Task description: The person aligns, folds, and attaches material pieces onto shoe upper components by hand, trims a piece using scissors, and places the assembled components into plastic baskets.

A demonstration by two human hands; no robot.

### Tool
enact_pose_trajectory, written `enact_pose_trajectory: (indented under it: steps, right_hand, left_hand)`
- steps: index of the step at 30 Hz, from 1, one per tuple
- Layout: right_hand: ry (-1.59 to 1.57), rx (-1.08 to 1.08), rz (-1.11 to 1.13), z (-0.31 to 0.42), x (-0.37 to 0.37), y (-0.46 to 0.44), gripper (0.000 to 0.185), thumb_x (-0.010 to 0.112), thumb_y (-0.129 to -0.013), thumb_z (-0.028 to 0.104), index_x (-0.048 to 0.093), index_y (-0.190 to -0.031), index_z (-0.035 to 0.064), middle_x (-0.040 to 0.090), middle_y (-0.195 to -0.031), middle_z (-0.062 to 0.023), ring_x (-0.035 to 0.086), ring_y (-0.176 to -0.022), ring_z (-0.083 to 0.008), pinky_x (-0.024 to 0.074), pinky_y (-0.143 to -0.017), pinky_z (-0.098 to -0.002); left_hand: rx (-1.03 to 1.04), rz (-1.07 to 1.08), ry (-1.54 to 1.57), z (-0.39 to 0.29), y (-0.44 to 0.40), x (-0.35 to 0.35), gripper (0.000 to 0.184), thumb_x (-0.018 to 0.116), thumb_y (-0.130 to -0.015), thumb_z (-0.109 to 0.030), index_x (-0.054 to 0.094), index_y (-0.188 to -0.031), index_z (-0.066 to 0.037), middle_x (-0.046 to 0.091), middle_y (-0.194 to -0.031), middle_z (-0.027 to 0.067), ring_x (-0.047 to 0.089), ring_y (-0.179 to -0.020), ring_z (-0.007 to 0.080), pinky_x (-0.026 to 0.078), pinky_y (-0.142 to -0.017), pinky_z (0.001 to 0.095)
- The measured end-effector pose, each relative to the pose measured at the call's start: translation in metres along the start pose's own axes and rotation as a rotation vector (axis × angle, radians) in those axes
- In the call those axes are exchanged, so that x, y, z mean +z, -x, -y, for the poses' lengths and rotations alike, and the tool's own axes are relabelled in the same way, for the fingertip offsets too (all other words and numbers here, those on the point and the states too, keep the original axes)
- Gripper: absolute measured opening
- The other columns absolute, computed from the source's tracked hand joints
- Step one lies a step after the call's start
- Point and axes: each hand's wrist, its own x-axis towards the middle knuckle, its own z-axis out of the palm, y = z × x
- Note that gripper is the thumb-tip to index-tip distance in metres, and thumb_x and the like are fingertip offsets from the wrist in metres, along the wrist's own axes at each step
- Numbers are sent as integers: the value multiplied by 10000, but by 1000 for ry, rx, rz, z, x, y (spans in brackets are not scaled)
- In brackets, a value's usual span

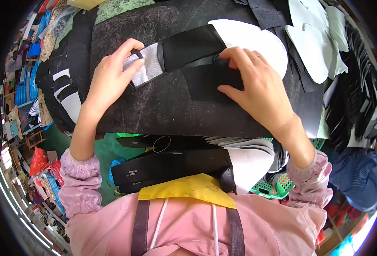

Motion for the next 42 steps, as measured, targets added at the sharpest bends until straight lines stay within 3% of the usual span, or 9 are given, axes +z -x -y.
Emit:
enact_pose_trajectory:
  steps: [7,11,15,19,20,24,35,37,42]
  right_hand:
    - [-405,116,132,-6,-31,-5,242,758,-864,32,644,-1077,43,648,-875,0,576,-822,-89,467,-714,-247]
    - [-484,279,-261,12,-43,-14,310,652,-891,-40,617,-1181,66,628,-806,17,563,-717,-38,435,-634,-179]
    - [-90,159,62,33,-25,-14,513,712,-844,-15,597,-1335,76,651,-1023,-29,539,-751,-72,467,-709,-222]
    - [-447,168,373,33,-8,-19,597,789,-810,29,618,-1374,122,617,-1042,-18,540,-730,-115,479,-683,-256]
    - [-335,90,276,26,-11,-26,608,812,-793,115,585,-1357,129,640,-997,-90,636,-828,-253,537,-739,-354]
    - [-121,-147,151,4,-1,-34,580,812,-739,14,633,-1280,116,626,-1100,-93,642,-940,-283,556,-843,-358]
    - [133,-286,33,-18,-5,-32,396,839,-709,54,694,-1076,87,635,-921,-54,603,-979,-273,512,-870,-376]
    - [-28,-229,-14,-21,-2,-26,265,802,-766,17,675,-996,52,665,-950,-46,624,-986,-234,504,-856,-334]
    - [-583,141,103,-10,4,-17,165,748,-884,15,638,-1005,21,666,-941,-20,620,-944,-97,482,-849,-258]
  left_hand:
    - [62,173,379,22,14,-8,211,634,-925,-36,606,-1132,-7,696,-936,76,595,-898,49,500,-849,262]
    - [140,-23,146,18,18,11,202,667,-894,-106,637,-1089,-66,683,-799,104,662,-699,159,523,-716,300]
    - [101,-54,-48,-4,16,12,230,702,-890,-251,673,-1101,-162,703,-834,127,708,-743,304,534,-671,382]
    - [171,-73,-37,-3,19,10,266,739,-884,-306,655,-1073,-138,713,-890,123,704,-790,329,536,-697,400]
    - [156,-45,-61,-2,20,9,282,746,-883,-321,650,-1066,-129,715,-904,122,703,-803,336,537,-704,402]
    - [153,16,32,4,16,15,349,759,-879,-345,611,-1065,-91,712,-923,124,696,-843,358,531,-734,400]
    - [12,208,87,8,17,-11,269,733,-917,-239,609,-1041,-34,724,-910,92,716,-835,235,509,-748,337]
    - [-72,264,98,6,19,-21,238,728,-927,-178,612,-1033,0,722,-918,73,717,-910,149,513,-798,309]
    - [161,110,179,26,23,-4,172,661,-985,-142,658,-1090,-6,723,-948,83,730,-966,211,527,-875,317]
